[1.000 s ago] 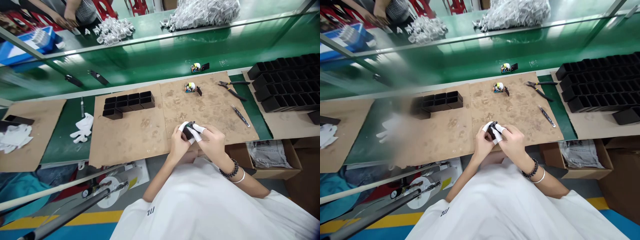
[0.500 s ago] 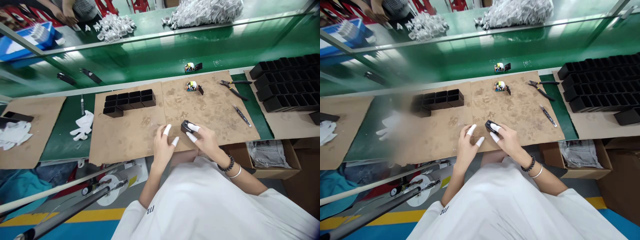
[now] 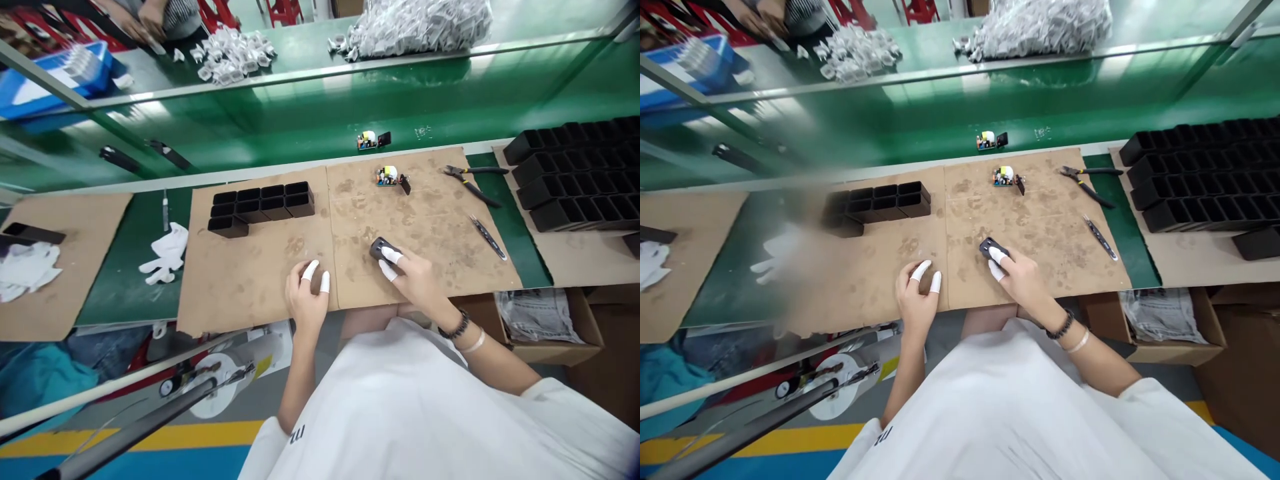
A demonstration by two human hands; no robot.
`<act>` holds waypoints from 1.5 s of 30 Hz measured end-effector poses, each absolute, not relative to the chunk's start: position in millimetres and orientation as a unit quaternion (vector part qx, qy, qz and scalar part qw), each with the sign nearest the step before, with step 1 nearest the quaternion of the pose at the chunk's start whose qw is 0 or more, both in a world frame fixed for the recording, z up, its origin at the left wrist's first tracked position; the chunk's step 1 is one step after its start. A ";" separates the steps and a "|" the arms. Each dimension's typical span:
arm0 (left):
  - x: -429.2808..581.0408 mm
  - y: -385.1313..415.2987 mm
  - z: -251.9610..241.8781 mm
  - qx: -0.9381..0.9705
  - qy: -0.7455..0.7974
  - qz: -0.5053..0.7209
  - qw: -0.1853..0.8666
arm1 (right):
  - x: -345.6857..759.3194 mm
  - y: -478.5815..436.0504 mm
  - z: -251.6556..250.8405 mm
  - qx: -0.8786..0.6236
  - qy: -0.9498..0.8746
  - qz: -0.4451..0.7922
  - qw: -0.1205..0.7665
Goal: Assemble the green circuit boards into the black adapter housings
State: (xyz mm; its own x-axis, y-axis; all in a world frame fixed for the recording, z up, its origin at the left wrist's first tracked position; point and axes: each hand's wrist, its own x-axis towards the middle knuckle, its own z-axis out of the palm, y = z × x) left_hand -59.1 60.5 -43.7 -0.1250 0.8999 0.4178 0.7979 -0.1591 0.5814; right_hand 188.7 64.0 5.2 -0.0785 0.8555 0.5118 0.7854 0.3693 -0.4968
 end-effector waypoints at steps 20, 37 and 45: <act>-14.4 75.0 -25.5 0.556 0.436 0.415 0.573 | 188.3 58.7 -14.7 -0.422 -0.774 0.256 0.397; -14.6 75.9 -20.2 0.620 0.457 0.415 0.484 | 186.6 54.7 -5.3 -0.481 -0.688 0.309 0.446; -15.5 80.6 -18.1 0.628 0.434 0.413 0.496 | 182.5 53.9 3.2 -0.523 -0.619 0.392 0.435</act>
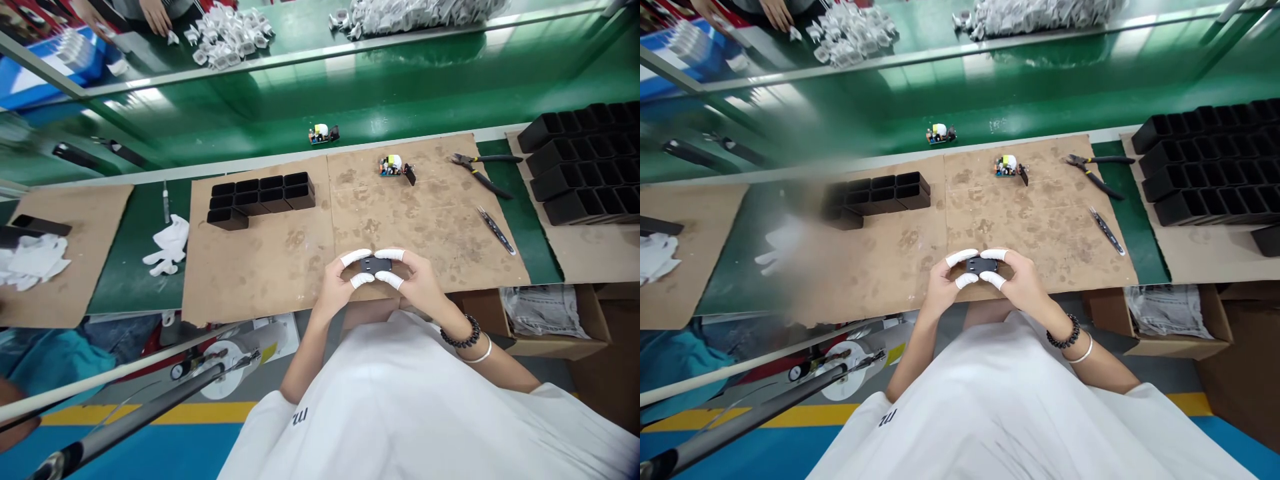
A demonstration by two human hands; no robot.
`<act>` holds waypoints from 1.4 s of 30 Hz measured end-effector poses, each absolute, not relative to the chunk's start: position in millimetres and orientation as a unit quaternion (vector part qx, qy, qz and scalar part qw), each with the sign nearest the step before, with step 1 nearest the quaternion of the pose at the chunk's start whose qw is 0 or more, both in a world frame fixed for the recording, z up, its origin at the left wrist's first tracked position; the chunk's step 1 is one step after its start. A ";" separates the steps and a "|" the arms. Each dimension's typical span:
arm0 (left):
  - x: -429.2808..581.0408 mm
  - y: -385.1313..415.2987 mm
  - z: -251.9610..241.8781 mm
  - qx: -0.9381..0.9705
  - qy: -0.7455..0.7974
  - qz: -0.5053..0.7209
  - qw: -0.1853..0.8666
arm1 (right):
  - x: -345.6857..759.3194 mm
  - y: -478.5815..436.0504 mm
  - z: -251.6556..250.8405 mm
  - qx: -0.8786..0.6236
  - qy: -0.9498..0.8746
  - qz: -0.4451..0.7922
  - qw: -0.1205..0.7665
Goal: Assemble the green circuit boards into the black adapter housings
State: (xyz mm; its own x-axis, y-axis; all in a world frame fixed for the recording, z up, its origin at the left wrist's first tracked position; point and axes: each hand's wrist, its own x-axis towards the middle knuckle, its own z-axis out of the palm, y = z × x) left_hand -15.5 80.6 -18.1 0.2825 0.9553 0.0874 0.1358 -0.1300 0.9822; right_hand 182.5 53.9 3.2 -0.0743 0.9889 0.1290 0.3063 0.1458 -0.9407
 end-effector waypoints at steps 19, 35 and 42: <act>-11.3 76.4 -24.7 0.650 0.428 0.446 0.442 | 182.0 50.1 -2.5 -0.542 -0.602 0.412 0.418; -21.3 75.6 -25.9 0.698 0.402 0.434 0.403 | 194.6 63.2 -2.5 -0.390 -0.798 0.243 0.389; -39.1 63.4 -24.9 0.589 0.460 0.517 0.418 | 195.0 64.2 -9.0 -0.470 -0.751 0.152 0.438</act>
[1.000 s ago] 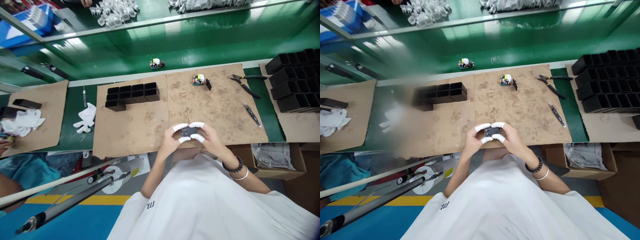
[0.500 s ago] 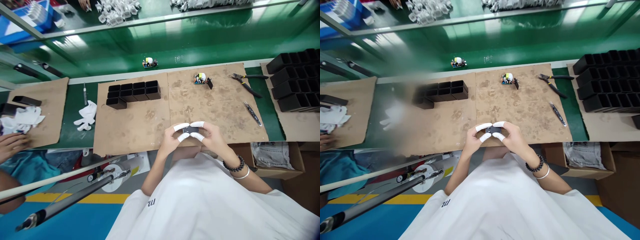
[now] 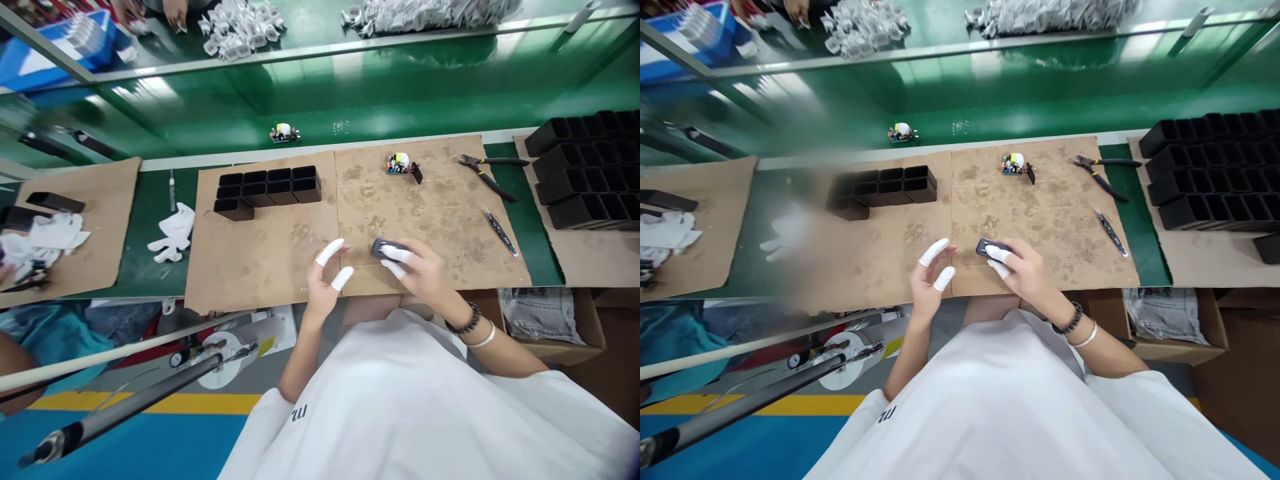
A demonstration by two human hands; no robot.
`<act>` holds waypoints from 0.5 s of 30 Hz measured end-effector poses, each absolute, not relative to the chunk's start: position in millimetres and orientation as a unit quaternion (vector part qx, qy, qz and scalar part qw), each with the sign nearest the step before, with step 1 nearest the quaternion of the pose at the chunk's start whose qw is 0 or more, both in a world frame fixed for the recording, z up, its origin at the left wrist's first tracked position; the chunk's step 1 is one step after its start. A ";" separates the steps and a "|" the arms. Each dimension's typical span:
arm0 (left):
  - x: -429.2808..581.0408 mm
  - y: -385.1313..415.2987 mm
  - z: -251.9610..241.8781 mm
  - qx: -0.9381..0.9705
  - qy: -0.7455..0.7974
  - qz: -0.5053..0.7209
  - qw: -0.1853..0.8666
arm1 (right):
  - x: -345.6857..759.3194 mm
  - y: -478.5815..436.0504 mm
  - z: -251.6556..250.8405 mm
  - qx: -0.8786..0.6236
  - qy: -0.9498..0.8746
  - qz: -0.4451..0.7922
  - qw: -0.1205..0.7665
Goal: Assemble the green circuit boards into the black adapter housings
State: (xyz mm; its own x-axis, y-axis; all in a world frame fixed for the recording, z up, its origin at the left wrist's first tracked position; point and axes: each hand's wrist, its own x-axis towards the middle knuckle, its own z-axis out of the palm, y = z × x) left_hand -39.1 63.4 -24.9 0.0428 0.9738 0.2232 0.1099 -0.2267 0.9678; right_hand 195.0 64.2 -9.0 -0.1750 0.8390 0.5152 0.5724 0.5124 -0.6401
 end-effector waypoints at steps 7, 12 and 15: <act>-13.8 46.9 -19.7 0.651 0.466 0.495 0.338 | 175.6 69.9 -1.1 -0.507 -0.408 0.557 0.517; 7.4 50.8 14.3 0.662 0.452 0.539 0.259 | 162.8 56.8 35.8 -0.357 -0.127 0.812 0.443; 9.8 49.7 34.6 0.652 0.453 0.546 0.267 | 164.8 50.9 47.2 -0.341 -0.119 0.830 0.425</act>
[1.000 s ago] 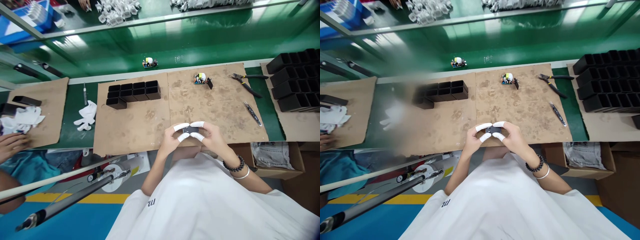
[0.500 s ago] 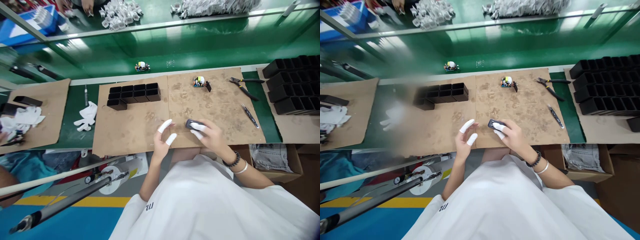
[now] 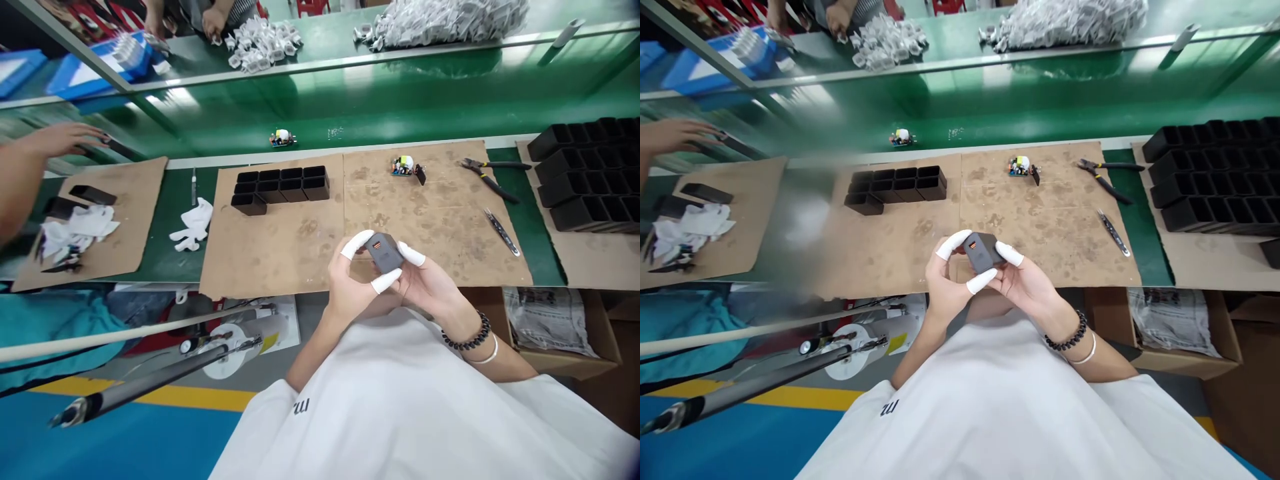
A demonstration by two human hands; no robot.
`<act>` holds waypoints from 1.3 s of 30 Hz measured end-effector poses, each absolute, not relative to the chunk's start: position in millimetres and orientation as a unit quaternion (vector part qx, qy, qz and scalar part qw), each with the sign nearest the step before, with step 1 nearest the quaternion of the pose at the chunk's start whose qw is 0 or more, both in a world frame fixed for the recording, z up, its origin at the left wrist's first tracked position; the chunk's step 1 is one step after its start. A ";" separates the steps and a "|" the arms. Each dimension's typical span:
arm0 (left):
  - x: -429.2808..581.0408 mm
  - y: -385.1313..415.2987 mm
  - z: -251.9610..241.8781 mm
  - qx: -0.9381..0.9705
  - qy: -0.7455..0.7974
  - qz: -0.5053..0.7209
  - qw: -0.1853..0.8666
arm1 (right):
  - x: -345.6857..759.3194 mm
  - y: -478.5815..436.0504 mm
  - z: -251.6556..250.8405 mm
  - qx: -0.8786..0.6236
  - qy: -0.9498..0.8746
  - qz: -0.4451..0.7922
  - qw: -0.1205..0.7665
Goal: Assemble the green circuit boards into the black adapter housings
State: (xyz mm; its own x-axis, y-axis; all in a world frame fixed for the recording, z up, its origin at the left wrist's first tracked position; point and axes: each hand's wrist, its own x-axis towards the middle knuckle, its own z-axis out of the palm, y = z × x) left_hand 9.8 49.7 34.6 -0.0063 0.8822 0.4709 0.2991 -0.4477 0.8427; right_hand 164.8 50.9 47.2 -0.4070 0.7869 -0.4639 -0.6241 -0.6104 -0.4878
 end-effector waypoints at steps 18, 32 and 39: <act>7.2 47.2 39.6 0.432 0.442 0.586 0.524 | 171.0 50.5 33.8 -0.403 -0.266 0.745 0.460; -10.1 50.0 18.9 0.080 0.355 0.430 0.826 | 191.3 49.7 58.6 -0.404 -0.549 0.591 0.432; -9.0 44.4 27.0 -0.095 0.339 0.395 0.848 | 200.8 60.9 61.8 -0.330 -0.768 0.321 0.446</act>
